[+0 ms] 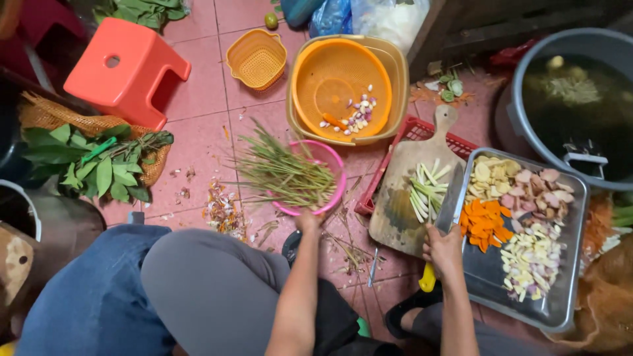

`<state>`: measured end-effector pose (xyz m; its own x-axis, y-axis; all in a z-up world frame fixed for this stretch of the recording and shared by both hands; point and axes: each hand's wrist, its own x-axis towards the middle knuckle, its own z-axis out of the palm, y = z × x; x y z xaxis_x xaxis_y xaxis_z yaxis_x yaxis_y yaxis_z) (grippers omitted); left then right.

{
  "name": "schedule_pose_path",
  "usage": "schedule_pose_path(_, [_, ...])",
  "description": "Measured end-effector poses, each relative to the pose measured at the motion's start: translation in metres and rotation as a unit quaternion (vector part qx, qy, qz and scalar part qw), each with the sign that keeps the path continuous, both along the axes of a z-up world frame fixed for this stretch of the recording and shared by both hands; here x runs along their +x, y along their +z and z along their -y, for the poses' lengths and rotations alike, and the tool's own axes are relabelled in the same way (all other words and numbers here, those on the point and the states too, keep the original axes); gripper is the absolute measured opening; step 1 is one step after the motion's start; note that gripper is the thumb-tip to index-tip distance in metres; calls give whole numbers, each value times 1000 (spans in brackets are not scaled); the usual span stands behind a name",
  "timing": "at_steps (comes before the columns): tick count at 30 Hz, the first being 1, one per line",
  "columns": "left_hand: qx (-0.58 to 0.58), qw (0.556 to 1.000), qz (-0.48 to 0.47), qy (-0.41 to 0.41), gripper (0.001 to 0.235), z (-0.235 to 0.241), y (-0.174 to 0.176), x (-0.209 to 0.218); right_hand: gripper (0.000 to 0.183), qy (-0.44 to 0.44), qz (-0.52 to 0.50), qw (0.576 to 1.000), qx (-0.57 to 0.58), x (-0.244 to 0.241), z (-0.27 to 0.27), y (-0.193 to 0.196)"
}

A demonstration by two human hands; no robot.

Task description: Chopping lemongrass and other vegetables on a wooden cutting board.

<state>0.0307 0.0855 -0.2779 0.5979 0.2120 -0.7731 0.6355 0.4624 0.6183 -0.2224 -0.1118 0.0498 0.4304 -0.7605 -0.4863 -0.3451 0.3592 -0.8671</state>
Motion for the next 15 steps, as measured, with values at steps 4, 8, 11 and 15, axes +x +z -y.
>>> schedule_pose_path(4, [60, 997, -21, -32, 33, -34, 50, 48, 30, -29, 8, 999, 40, 7, -1, 5])
schedule_pose_path(8, [-43, 982, 108, -151, 39, -68, 22, 76, 30, 11, 79, 995, 61, -19, 29, -68])
schedule_pose_path(11, [-75, 988, 65, -115, 48, -58, 48, 44, 24, -35, 128, 988, 76, 2, 22, -14])
schedule_pose_path(15, [320, 859, 135, -376, 49, -36, 52, -25, 19, -44, 127, 988, 73, 8, 9, 30])
